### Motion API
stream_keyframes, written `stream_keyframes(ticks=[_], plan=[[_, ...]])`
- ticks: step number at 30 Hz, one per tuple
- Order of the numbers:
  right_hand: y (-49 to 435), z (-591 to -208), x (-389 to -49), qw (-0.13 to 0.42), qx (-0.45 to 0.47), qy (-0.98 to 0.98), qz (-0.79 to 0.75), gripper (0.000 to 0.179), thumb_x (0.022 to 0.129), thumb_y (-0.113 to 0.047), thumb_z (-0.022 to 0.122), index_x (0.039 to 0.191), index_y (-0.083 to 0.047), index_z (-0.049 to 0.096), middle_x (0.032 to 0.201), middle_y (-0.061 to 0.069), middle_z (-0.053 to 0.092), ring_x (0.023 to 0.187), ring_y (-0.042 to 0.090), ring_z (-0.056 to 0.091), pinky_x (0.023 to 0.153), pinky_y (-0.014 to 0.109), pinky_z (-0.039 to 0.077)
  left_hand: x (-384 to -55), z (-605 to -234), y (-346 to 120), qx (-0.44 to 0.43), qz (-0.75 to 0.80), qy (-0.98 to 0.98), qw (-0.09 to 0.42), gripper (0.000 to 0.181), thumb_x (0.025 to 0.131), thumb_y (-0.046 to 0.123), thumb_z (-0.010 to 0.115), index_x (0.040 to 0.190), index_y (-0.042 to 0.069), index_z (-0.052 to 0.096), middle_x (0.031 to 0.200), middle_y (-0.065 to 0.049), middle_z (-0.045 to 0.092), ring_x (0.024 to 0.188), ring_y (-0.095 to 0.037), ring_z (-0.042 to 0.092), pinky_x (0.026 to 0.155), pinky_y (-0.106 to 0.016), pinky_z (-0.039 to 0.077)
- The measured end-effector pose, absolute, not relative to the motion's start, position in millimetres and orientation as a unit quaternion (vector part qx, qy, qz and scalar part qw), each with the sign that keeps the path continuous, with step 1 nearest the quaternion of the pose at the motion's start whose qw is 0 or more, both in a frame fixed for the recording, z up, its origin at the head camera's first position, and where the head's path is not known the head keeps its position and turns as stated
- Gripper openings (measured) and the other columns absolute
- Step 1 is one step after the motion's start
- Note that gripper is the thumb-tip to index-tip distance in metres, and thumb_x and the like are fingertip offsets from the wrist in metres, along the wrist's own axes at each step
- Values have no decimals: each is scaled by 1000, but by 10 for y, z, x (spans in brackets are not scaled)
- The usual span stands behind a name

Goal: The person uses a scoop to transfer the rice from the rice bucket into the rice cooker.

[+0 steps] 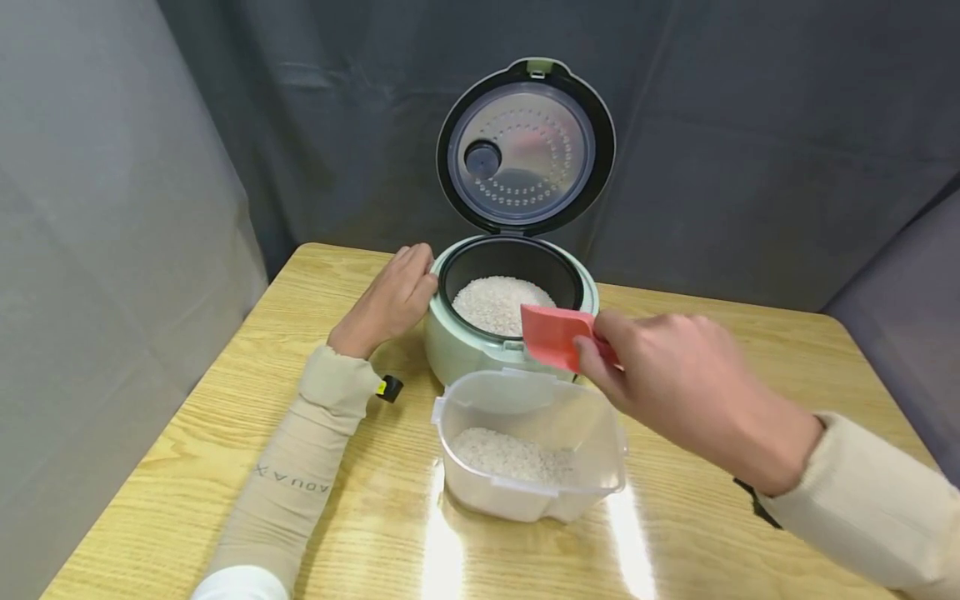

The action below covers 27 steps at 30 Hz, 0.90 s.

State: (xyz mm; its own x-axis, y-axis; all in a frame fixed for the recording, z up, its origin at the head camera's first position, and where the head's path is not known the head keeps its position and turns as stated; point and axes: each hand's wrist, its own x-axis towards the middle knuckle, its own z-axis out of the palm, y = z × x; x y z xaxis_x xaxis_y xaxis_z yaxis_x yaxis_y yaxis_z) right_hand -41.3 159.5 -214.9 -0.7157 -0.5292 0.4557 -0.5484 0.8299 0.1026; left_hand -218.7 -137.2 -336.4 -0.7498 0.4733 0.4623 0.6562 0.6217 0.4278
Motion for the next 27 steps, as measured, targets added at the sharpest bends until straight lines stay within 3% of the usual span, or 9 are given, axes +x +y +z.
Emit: stream_keyframes(ticks=[5, 8, 21, 27], plan=[[1561, -2196, -311, 266, 331, -905, 34, 40, 102, -39, 43, 67, -20, 48, 55, -17, 28, 52, -5, 15, 47, 15, 16, -2189, -3372, -1379, -319, -298, -886, 156, 18, 97, 21, 34, 90, 7, 43, 83, -8, 41, 83, -26, 42, 78, -34, 36], [1539, -2231, -268, 280, 359, -890, 32, 51, 105, -49, 28, 68, -21, 48, 55, -19, 29, 52, -8, 13, 47, 12, 13, -2189, -3375, -1382, -319, -299, -885, 158, 18, 97, 20, 34, 89, 6, 43, 82, -8, 41, 83, -26, 42, 78, -34, 36], [1511, -2467, -242, 236, 478, -846, 16, 44, 109, -40, 27, 75, -21, 49, 59, -21, 35, 54, -7, 16, 49, 11, 13, -2198, -3383, -1382, -323, -302, -882, 163, 18, 96, 21, 34, 89, 6, 43, 82, -8, 40, 82, -27, 42, 78, -35, 36], [1488, -2578, -295, 201, 492, -847, -9, 47, 108, -41, 22, 72, -24, 47, 57, -20, 31, 54, -4, 12, 49, 13, 10, -2192, -3376, -1374, -327, -305, -879, 166, 19, 96, 21, 35, 88, 6, 43, 81, -8, 40, 80, -27, 41, 77, -34, 35]])
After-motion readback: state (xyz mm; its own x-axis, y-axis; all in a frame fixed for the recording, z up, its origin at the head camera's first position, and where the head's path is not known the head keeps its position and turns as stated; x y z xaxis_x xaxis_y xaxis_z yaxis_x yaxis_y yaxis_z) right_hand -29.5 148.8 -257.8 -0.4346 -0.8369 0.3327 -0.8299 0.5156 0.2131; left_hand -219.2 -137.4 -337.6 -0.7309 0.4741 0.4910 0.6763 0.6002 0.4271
